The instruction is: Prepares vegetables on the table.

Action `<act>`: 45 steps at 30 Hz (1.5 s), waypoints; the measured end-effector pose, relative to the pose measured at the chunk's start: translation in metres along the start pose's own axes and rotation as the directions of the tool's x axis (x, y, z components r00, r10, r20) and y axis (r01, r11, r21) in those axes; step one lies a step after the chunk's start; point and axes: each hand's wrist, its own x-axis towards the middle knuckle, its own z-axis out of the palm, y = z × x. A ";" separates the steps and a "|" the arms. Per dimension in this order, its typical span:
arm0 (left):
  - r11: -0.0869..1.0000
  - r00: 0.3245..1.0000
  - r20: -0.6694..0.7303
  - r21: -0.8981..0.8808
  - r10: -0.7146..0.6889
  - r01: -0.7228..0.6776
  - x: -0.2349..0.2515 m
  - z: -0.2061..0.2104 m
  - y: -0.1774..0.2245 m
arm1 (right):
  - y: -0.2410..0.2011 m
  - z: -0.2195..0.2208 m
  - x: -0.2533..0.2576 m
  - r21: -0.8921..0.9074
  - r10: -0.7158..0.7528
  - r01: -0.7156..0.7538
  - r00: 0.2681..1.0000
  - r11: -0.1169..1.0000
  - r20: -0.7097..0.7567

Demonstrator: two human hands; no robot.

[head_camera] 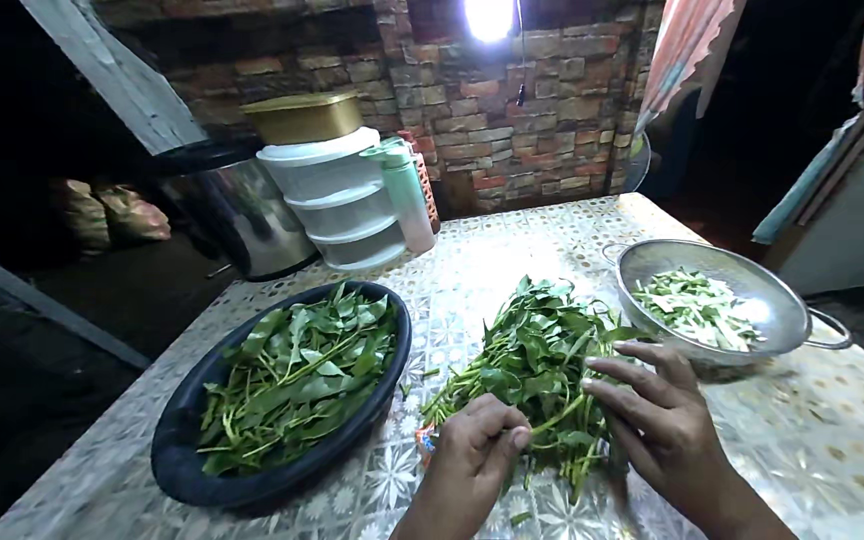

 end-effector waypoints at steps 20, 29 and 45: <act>1.000 1.000 0.021 0.021 0.017 -0.018 -0.002 0.013 0.005 | -0.015 0.017 -0.006 0.364 0.329 -0.314 0.944 0.877 0.023; 0.978 0.994 -0.032 0.187 0.102 -0.094 -0.002 0.020 0.003 | -0.002 0.004 0.005 0.829 0.749 -0.481 0.652 0.286 0.120; 0.986 0.999 0.000 0.164 0.034 -0.034 -0.004 0.020 0.005 | -0.023 0.022 -0.007 -0.003 -0.101 0.103 0.984 0.995 0.144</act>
